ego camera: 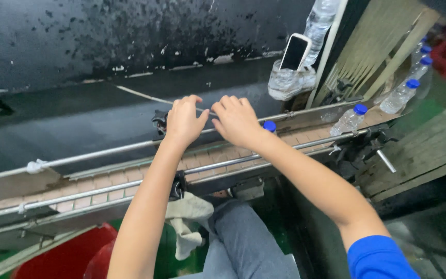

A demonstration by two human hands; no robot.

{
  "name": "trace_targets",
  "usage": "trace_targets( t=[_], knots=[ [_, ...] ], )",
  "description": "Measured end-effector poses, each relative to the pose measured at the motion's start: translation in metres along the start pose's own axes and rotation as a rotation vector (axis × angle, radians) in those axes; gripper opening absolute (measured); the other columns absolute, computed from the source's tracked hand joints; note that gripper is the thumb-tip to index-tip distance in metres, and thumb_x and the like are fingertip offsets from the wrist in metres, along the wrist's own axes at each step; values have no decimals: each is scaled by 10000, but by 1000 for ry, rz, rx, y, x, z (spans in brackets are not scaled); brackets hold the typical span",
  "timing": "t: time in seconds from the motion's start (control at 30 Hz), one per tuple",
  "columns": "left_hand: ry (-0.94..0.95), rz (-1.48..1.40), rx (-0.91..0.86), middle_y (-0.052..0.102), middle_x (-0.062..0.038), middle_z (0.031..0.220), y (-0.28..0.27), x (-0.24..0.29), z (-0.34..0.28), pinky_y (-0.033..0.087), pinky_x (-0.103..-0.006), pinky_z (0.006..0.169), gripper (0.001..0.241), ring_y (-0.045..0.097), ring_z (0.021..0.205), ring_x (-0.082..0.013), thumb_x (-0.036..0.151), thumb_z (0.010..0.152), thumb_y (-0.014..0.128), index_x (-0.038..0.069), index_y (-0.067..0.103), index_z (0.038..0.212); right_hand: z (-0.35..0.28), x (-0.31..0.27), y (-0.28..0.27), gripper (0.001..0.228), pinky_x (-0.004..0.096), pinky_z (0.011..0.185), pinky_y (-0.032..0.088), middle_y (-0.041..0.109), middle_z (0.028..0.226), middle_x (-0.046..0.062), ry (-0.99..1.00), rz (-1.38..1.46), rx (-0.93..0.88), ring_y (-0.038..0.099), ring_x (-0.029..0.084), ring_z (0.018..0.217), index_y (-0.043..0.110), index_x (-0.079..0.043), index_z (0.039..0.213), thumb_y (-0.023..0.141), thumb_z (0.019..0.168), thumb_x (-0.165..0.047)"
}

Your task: Tightening caps on water bottles as they move along a conveyor belt in a production facility

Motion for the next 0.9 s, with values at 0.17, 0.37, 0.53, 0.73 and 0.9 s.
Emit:
trace_targets(
  t=[0.17,0.37,0.53,0.73,0.9],
  knots=[
    [-5,261,48,724,-129,1032,33,-14,14,510,-548,991,299,662,1105,-336,283,954,672,60,687,1152,10,3,39,292,431,961,403,622,986,72,68,70,-46,619,257,1022,665,-91,1120,570,1030,-352],
    [-12,499,-89,709,-123,890,66,-28,7,377,-604,1117,347,679,1070,-327,355,1028,547,45,703,1013,8,5,46,490,404,916,481,692,937,120,210,333,-248,674,291,988,690,-80,1045,350,1111,-426],
    [56,613,-14,699,-117,835,61,-4,0,318,-600,1160,349,697,1031,-311,350,1042,565,35,701,976,2,9,58,572,483,847,557,734,857,183,247,337,-315,725,395,925,692,-92,956,270,1103,-450],
    [48,656,17,724,-98,806,67,-14,-3,259,-621,1178,327,731,951,-282,323,1069,531,60,707,987,0,4,44,559,536,871,563,754,893,229,260,357,-291,730,452,960,704,-88,966,286,1084,-440],
    [33,629,-39,759,-109,806,72,-19,-6,175,-611,1225,376,764,874,-265,338,1110,431,76,677,1001,-5,8,48,562,543,886,563,755,886,227,282,387,-281,732,449,964,711,-99,973,283,1076,-448]
  ],
)
Point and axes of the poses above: each hand's wrist, its own z-axis towards the middle knuckle, its own y-axis out of the palm, x = y × z, the point moved 6 cm from there along z, towards the middle knuckle
